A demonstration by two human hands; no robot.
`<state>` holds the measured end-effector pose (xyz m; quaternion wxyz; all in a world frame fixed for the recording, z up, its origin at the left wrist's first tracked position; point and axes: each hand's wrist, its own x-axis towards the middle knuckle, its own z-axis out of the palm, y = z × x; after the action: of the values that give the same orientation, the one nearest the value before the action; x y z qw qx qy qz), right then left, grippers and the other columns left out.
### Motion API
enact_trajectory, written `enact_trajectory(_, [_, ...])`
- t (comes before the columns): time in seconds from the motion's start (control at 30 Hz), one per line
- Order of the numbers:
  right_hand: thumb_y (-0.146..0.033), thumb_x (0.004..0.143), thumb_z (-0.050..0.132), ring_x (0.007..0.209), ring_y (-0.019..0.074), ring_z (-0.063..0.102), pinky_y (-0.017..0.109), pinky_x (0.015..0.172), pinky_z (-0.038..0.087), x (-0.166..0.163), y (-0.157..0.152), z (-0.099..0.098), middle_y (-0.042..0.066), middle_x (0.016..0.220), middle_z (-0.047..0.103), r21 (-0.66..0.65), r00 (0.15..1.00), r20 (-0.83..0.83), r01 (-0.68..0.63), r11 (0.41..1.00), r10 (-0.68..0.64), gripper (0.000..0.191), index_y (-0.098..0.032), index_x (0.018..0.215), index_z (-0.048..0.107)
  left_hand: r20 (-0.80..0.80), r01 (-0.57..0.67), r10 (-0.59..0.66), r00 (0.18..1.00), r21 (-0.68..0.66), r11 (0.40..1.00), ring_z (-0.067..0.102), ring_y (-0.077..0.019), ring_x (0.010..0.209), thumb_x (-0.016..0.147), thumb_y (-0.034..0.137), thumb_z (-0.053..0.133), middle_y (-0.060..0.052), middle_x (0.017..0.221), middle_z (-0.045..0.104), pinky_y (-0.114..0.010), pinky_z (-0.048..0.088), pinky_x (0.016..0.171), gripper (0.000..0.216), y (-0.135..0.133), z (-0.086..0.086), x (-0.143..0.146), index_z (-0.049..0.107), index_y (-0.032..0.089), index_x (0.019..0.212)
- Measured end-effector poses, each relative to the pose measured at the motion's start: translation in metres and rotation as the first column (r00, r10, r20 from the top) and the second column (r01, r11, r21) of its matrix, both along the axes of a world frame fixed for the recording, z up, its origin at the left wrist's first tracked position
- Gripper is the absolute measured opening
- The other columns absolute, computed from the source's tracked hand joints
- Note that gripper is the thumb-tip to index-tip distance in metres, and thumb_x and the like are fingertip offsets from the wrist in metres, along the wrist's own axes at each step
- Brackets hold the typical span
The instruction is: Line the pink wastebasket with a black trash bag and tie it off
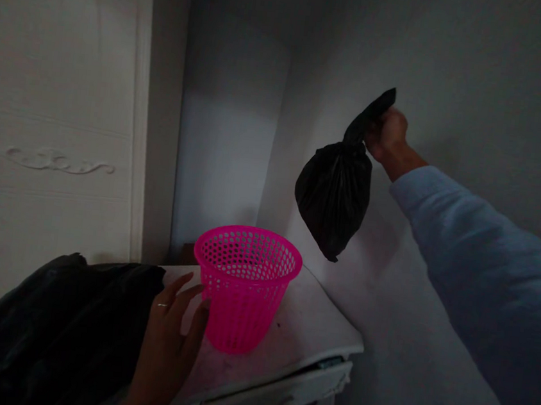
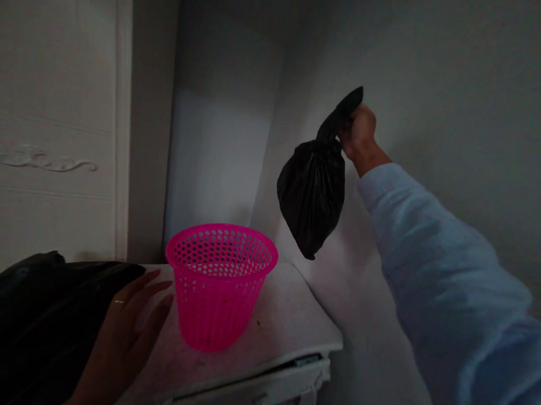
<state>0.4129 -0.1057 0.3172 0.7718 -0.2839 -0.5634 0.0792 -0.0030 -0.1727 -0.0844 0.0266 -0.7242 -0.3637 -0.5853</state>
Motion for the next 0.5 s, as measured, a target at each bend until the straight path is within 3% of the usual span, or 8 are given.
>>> enact_trajectory(0.17, [-0.014,0.083,0.050,0.056,0.0126,0.043,0.028,0.061,0.047,0.029,-0.011,-0.075,-0.004,0.061,0.043,-0.138,0.996,-0.070,0.039,0.990,-0.050,0.022,-0.023,0.064,0.043,0.070,-0.024,0.026,0.997,-0.038,0.999,0.060,-0.0351,0.118,0.096,0.050,0.049,-0.017,0.125,0.064,-0.059,0.050,0.097,0.038,-0.003,-0.044,-0.007,0.069,0.018,0.104])
enact_trajectory(0.27, [-0.025,0.082,0.053,0.059,0.0163,0.048,0.030,0.057,0.049,0.052,-0.019,-0.116,-0.001,0.060,0.047,-0.288,0.989,-0.096,0.084,0.954,-0.116,0.018,-0.024,0.065,0.047,0.085,0.013,-0.006,0.996,-0.091,0.996,0.061,-0.0348,0.114,0.096,0.051,0.049,-0.016,0.121,0.065,-0.059,0.052,0.093,0.038,-0.003,-0.067,-0.009,0.069,0.019,0.104])
enact_trajectory(0.5, [-0.031,0.075,0.056,0.063,0.0189,0.057,0.032,0.059,0.053,0.073,-0.031,-0.182,0.001,0.060,0.052,-0.429,0.980,-0.114,0.097,0.898,-0.160,0.012,-0.025,0.068,0.050,0.141,0.066,-0.036,0.989,-0.215,0.974,0.062,-0.0315,0.113,0.094,0.055,0.051,-0.013,0.119,0.066,-0.060,0.053,0.096,0.039,-0.011,-0.101,-0.007,0.068,0.022,0.106])
